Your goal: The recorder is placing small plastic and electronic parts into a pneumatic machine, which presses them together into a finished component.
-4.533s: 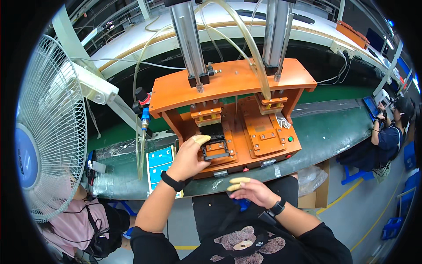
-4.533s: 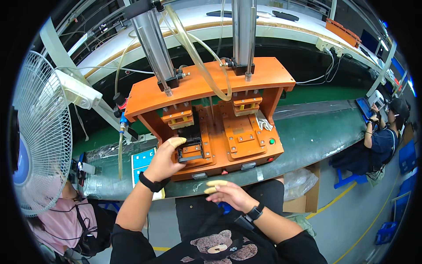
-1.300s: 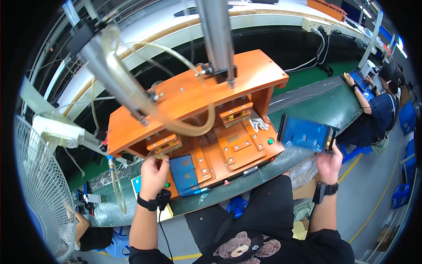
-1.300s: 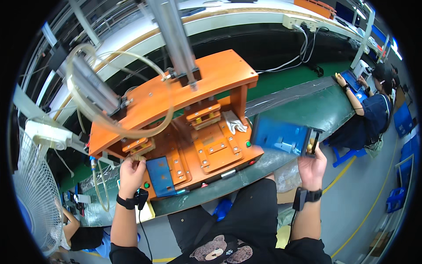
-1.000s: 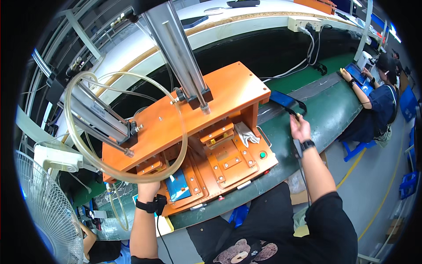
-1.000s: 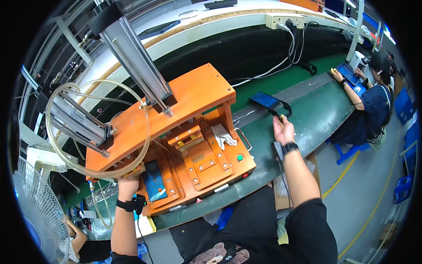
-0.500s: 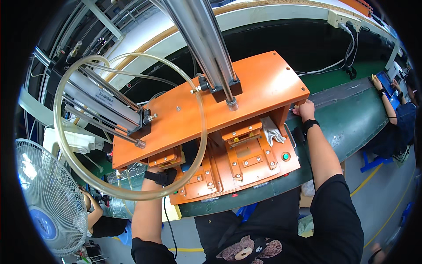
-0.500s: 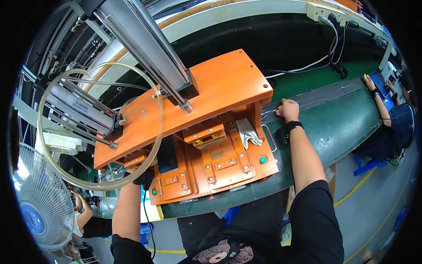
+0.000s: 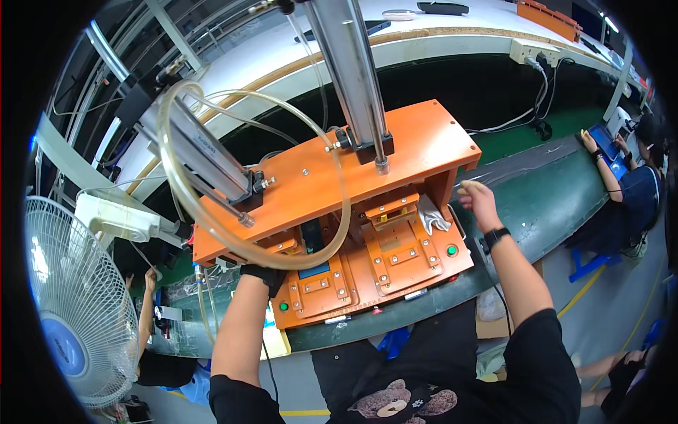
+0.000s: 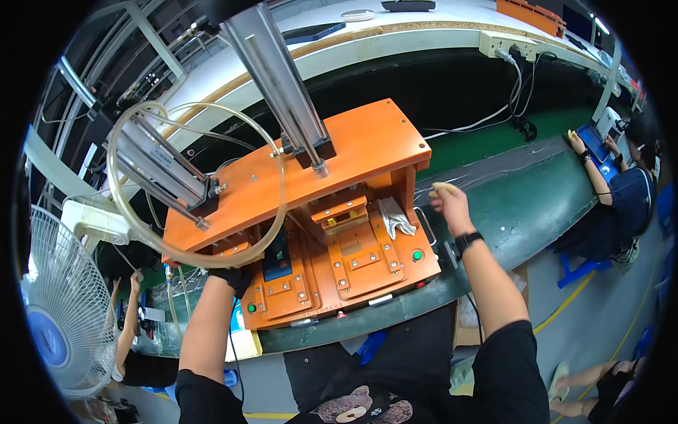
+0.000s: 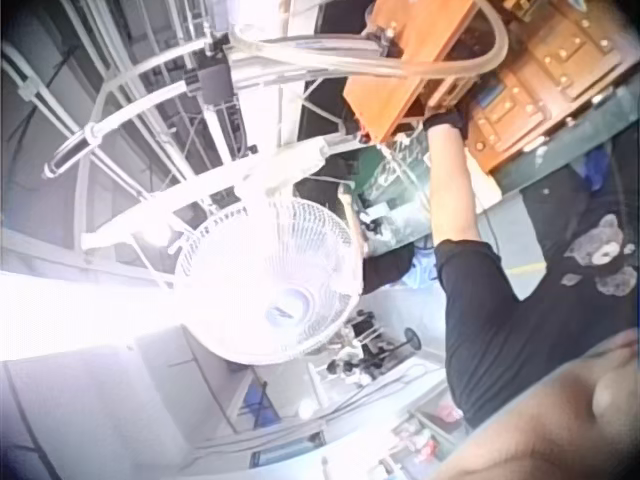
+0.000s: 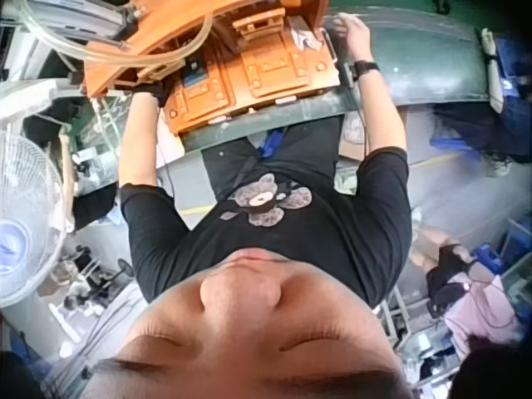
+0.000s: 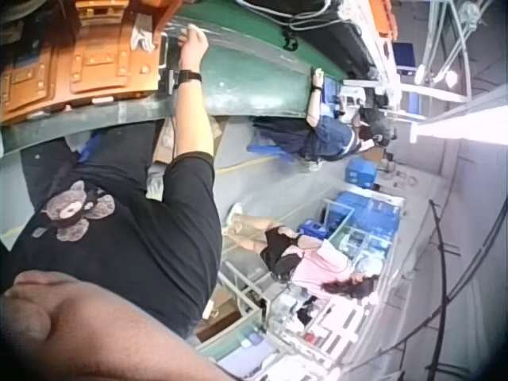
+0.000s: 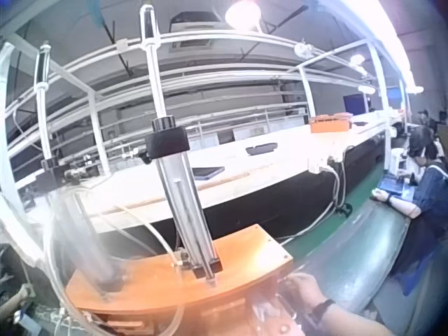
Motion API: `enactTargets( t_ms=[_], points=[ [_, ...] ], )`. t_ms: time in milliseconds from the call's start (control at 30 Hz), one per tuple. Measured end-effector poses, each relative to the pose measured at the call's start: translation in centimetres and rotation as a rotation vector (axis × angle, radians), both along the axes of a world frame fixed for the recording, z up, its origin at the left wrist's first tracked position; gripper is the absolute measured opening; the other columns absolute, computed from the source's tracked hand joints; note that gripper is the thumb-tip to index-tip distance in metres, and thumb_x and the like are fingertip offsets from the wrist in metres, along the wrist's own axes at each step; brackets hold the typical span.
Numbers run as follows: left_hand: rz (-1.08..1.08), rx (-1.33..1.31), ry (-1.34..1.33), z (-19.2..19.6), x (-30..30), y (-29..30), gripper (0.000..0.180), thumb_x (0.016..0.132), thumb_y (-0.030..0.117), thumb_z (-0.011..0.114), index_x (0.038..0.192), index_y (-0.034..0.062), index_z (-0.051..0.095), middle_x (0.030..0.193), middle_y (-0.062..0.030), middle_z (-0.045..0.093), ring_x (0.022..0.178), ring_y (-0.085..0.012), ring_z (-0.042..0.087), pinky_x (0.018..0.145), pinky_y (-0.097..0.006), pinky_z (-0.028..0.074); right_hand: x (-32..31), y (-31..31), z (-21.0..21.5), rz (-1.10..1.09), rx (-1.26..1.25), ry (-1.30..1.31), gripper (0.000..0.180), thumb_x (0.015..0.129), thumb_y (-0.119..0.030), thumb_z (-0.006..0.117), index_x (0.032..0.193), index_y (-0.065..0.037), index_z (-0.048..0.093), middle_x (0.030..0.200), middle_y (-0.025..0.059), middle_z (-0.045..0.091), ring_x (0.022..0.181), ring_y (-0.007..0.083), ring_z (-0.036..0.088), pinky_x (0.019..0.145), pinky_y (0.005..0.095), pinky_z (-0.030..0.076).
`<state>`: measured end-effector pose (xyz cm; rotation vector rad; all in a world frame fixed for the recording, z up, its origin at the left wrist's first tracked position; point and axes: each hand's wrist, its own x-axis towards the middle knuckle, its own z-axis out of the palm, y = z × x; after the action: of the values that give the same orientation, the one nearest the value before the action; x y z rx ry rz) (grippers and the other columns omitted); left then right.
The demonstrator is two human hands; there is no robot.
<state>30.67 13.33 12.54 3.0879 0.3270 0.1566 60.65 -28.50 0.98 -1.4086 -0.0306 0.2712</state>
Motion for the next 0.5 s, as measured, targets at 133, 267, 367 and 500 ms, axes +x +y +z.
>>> enactTargets(
  t_ms=[133, 267, 367, 500],
  points=[
    [-0.024, 0.031, 0.019, 0.1, 0.3, 0.3, 0.043, 0.092, 0.029, 0.059, 0.132, 0.0141, 0.051, 0.132, -0.0111, 0.056, 0.119, -0.0299, 0.054, 0.104, -0.039, 0.043, -7.1, -3.1, 2.3, 0.075, -0.093, -0.131, 0.026, 0.095, -0.020, 0.060, 0.115, -0.004, 0.065, 0.099, 0.0044, 0.069, 0.082, 0.0088, 0.060, 0.070, 0.0232, 0.048],
    [-0.040, 0.072, 0.037, -0.3, -1.7, 0.5, 0.045, 0.092, 0.030, 0.058, 0.133, 0.0156, 0.050, 0.133, -0.0106, 0.056, 0.120, -0.0301, 0.054, 0.104, -0.039, 0.043, -13.4, -4.4, 1.8, 0.107, -0.174, -0.284, 0.039, 0.092, -0.015, 0.063, 0.128, -0.001, 0.057, 0.118, 0.0077, 0.061, 0.106, 0.0147, 0.056, 0.094, 0.0290, 0.045],
    [0.103, -0.348, 0.036, 5.0, -3.5, -7.3, 0.043, 0.085, 0.027, 0.067, 0.123, 0.0103, 0.059, 0.128, -0.0166, 0.057, 0.123, -0.0334, 0.050, 0.105, -0.041, 0.041, -17.0, -4.3, 1.6, 0.110, -0.128, -0.221, 0.044, 0.096, -0.017, 0.061, 0.135, -0.001, 0.050, 0.124, 0.0078, 0.057, 0.112, 0.0143, 0.053, 0.097, 0.0291, 0.043],
    [-0.026, -0.234, -0.228, 4.1, -8.8, -9.5, 0.049, 0.080, 0.017, 0.072, 0.123, 0.0005, 0.056, 0.130, -0.0263, 0.051, 0.123, -0.0435, 0.046, 0.106, -0.046, 0.039, -17.2, -2.4, 1.5, 0.153, 0.023, -0.282, 0.040, 0.101, -0.018, 0.052, 0.135, 0.003, 0.048, 0.124, 0.0081, 0.058, 0.112, 0.0118, 0.054, 0.098, 0.0268, 0.042]
  ],
)
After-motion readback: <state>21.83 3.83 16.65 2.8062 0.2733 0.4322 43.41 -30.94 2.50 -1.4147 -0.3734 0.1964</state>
